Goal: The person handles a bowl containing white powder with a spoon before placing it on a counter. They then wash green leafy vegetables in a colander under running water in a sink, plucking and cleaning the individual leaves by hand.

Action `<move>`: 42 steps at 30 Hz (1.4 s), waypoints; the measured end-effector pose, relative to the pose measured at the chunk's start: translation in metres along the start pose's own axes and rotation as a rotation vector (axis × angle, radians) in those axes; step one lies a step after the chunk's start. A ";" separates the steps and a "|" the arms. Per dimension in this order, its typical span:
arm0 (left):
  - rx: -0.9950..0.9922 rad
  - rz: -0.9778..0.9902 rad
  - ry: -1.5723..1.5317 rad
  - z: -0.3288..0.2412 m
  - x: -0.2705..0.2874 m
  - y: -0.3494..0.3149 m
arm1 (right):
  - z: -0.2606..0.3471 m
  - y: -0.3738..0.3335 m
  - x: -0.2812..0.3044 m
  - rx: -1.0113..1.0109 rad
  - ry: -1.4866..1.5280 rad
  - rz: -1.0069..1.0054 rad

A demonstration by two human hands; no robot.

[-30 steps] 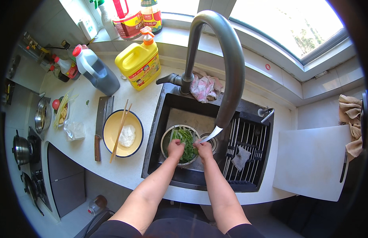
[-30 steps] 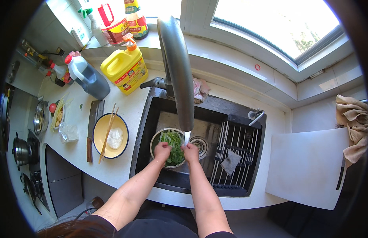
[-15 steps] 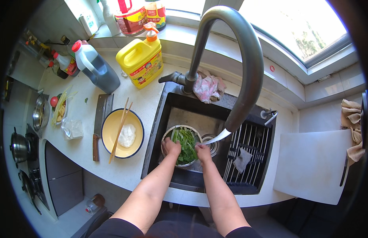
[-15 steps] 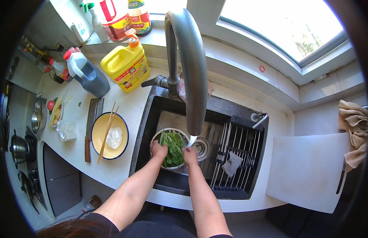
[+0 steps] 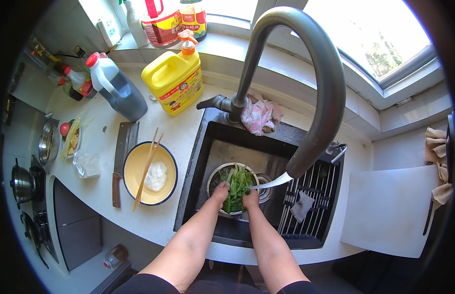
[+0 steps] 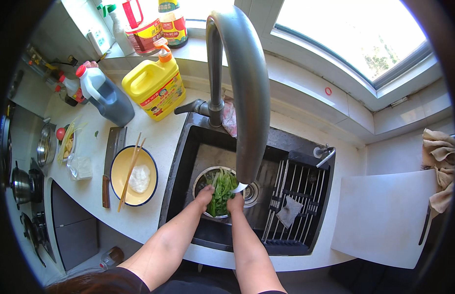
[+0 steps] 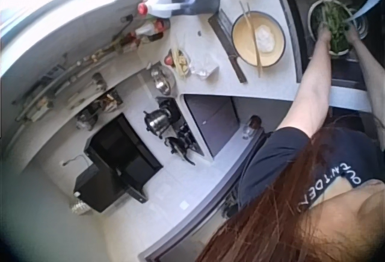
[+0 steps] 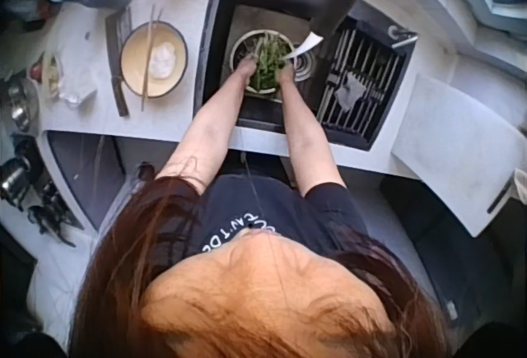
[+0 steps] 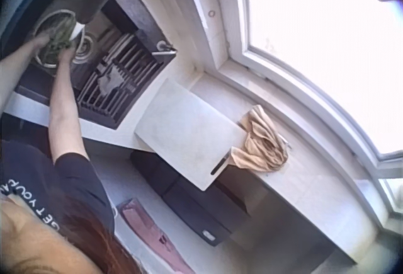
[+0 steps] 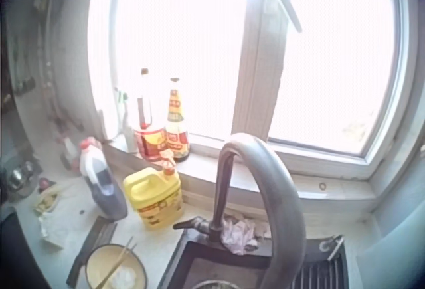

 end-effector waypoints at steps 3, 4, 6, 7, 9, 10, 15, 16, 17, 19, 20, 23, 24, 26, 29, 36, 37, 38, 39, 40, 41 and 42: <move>-0.027 -0.194 0.225 -0.030 -0.015 -0.018 | 0.007 -0.002 0.021 -0.009 -0.078 0.069; -0.013 -0.237 0.323 -0.047 -0.011 -0.030 | 0.012 -0.006 0.023 0.012 -0.069 0.081; -0.061 -0.355 0.388 -0.035 -0.003 -0.024 | 0.022 -0.017 0.032 0.051 -0.046 0.102; -0.091 -0.360 0.416 -0.042 -0.001 -0.028 | 0.027 -0.022 0.038 -0.018 -0.084 0.112; -0.169 -0.377 0.492 -0.052 0.003 -0.035 | 0.046 -0.045 0.052 0.090 -0.048 -0.079; -0.319 -0.437 0.561 -0.059 0.004 -0.040 | 0.052 -0.053 0.056 0.144 -0.029 -0.178; -0.655 -0.314 0.557 -0.121 -0.019 -0.084 | 0.069 -0.051 0.041 0.157 0.227 0.097; -0.689 -0.313 0.575 -0.124 -0.023 -0.084 | 0.073 -0.051 0.038 0.198 0.274 0.078; -0.721 -0.312 0.593 -0.127 -0.028 -0.084 | 0.064 -0.039 0.028 0.129 0.395 0.114; -0.772 -0.378 0.644 -0.125 -0.028 -0.075 | 0.054 -0.025 0.020 -0.004 0.506 0.174; -0.631 -0.406 0.705 -0.112 -0.023 -0.062 | 0.055 -0.022 0.020 -0.065 0.497 0.202; -0.179 -0.399 0.813 -0.098 -0.016 -0.038 | 0.043 -0.005 0.012 -0.099 0.437 0.164; -0.163 -0.365 0.815 -0.098 -0.014 -0.038 | 0.043 -0.008 0.011 -0.094 0.404 0.139; -0.131 -0.300 0.816 -0.097 -0.010 -0.038 | 0.044 -0.012 0.007 -0.137 0.434 0.158; -0.669 -0.426 0.873 -0.108 -0.021 -0.063 | 0.038 -0.014 0.003 -0.192 0.463 0.221; -0.616 0.096 0.135 -0.106 -0.039 -0.064 | 0.082 -0.048 0.058 0.035 0.644 0.215; -0.531 0.190 0.019 -0.120 -0.044 -0.070 | 0.091 -0.056 0.078 0.047 0.696 0.214; -0.493 0.228 0.031 -0.125 -0.045 -0.068 | 0.100 -0.063 0.094 0.063 0.596 0.138; -0.453 0.266 0.056 -0.130 -0.048 -0.068 | 0.096 -0.056 0.102 0.076 0.634 0.108; -0.414 0.304 0.080 -0.136 -0.051 -0.069 | 0.093 -0.050 0.107 0.089 0.673 0.078; -0.397 0.322 0.147 -0.142 -0.050 -0.072 | 0.088 -0.045 0.115 0.101 0.767 0.068; -0.380 0.314 0.155 -0.138 -0.046 -0.071 | 0.101 -0.052 0.129 0.116 0.858 0.064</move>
Point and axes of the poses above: each hand's wrist, its own y-axis towards the middle knuckle, its own x-axis out of the back of the hand, z = x × y, the point moved 3 cm from there along y, towards the middle knuckle, and after that the axes turned 13 degrees about -x, right-handed, at the moved point
